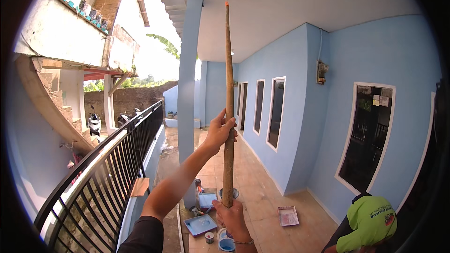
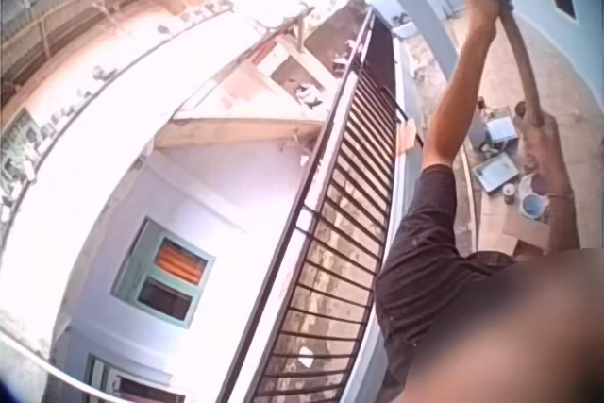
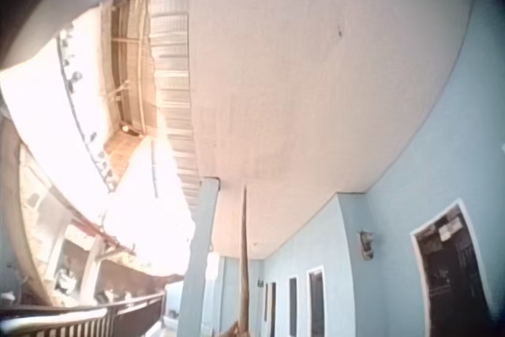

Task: The person uses a long bamboo pole with a brush attached to the end to paint the ceiling of a covered outdoor corridor. They repeatedly dip the brush into a paint bucket and apply paint to the ceiling surface. Another person in a green shirt is seen nearby handling paint buckets.

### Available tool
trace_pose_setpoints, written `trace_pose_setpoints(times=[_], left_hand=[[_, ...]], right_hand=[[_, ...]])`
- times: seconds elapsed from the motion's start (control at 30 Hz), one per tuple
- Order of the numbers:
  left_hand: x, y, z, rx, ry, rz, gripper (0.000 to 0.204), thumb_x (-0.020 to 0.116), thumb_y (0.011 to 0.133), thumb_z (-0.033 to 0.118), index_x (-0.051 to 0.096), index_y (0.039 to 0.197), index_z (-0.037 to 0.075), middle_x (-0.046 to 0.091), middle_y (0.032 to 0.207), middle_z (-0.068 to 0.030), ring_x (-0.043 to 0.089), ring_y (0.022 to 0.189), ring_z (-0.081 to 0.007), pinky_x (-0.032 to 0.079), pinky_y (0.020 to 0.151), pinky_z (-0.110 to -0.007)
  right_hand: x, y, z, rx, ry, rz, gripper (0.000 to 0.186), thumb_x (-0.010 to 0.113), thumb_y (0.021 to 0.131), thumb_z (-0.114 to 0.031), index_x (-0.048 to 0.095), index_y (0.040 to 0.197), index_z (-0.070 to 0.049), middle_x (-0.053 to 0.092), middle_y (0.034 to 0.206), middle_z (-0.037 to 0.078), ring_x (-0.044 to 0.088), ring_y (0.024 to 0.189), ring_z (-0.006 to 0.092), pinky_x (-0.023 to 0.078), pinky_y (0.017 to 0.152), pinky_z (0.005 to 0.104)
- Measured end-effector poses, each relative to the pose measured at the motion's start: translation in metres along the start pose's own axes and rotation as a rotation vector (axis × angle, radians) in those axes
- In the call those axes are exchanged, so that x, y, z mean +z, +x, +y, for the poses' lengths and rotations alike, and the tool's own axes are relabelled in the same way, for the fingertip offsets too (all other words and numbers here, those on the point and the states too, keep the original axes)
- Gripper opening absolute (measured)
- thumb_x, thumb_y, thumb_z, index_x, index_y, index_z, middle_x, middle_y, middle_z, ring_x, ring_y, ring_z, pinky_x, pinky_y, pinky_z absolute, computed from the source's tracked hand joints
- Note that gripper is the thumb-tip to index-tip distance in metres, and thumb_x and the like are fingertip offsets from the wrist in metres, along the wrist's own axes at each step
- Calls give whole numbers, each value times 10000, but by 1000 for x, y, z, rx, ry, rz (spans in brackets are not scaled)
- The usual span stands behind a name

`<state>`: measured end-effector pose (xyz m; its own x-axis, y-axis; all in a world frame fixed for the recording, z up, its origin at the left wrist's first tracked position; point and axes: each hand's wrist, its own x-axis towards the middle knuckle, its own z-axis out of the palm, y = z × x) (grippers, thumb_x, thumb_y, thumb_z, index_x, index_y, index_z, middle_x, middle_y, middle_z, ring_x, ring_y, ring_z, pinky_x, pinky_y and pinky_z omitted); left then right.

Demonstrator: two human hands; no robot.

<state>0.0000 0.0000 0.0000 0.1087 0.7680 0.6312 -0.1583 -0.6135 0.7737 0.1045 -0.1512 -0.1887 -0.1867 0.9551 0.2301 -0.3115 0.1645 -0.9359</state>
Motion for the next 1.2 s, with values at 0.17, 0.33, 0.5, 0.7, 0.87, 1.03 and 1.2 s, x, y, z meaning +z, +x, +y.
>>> trace_pose_setpoints(times=[0.17, 0.33, 0.5, 0.7, 0.87, 1.03, 1.2], left_hand=[[-19, 69, 11, -67, 0, 45, 689, 591, 1007, 125, 227, 1585, 42, 583, 901, -93, 622, 678, -181, 594, 584, -361], [6, 32, 14, -97, -23, 18, 706, 598, 1002, 101, 209, 1588, 50, 585, 919, -111, 653, 702, -204, 639, 666, -393], [45, -52, 27, -79, 6, -75, 770, 616, 1001, 110, 139, 1602, 54, 592, 950, -118, 683, 727, -210, 643, 694, -398], [83, -166, 51, -117, -56, -80, 788, 599, 1008, 99, 94, 1611, 53, 595, 994, -114, 683, 733, -194, 629, 681, -366], [85, -209, 66, -91, -57, -70, 805, 601, 1005, 91, 72, 1609, 40, 592, 966, -101, 679, 745, -187, 628, 692, -367], [62, -175, 76, -67, -48, -52, 814, 619, 998, 102, 82, 1605, 28, 589, 953, -89, 673, 724, -179, 626, 661, -365], [14, -113, 73, -11, -36, 14, 745, 632, 975, 91, 213, 1586, 11, 573, 875, -75, 637, 656, -165, 579, 591, -340]], right_hand=[[17, 57, -34, -13, 69, -16, 271, 721, 920, -136, 498, 776, -81, 451, 553, -21, 405, 394, 67, 302, 354, 254], [-13, 16, -31, -14, -18, 16, 265, 718, 917, -120, 502, 768, -76, 461, 559, -24, 405, 399, 62, 309, 358, 252], [-42, -69, -1, -11, -42, 63, 256, 720, 914, -96, 506, 774, -73, 472, 566, -13, 411, 411, 54, 304, 367, 246], [-49, -180, 32, -138, -233, 168, 210, 731, 909, -179, 586, 799, -75, 498, 608, -12, 463, 486, 108, 380, 450, 292], [-42, -219, 35, 97, -108, 114, 212, 742, 887, -141, 568, 789, -69, 508, 642, -23, 455, 520, 103, 373, 455, 321], [-23, -187, 15, 122, -52, 82, 226, 724, 923, -107, 533, 817, -49, 490, 574, -8, 437, 414, 64, 320, 373, 255], [22, -118, 6, 64, 35, -7, 257, 727, 936, -128, 511, 808, -67, 474, 567, -16, 411, 403, 56, 300, 359, 251]])
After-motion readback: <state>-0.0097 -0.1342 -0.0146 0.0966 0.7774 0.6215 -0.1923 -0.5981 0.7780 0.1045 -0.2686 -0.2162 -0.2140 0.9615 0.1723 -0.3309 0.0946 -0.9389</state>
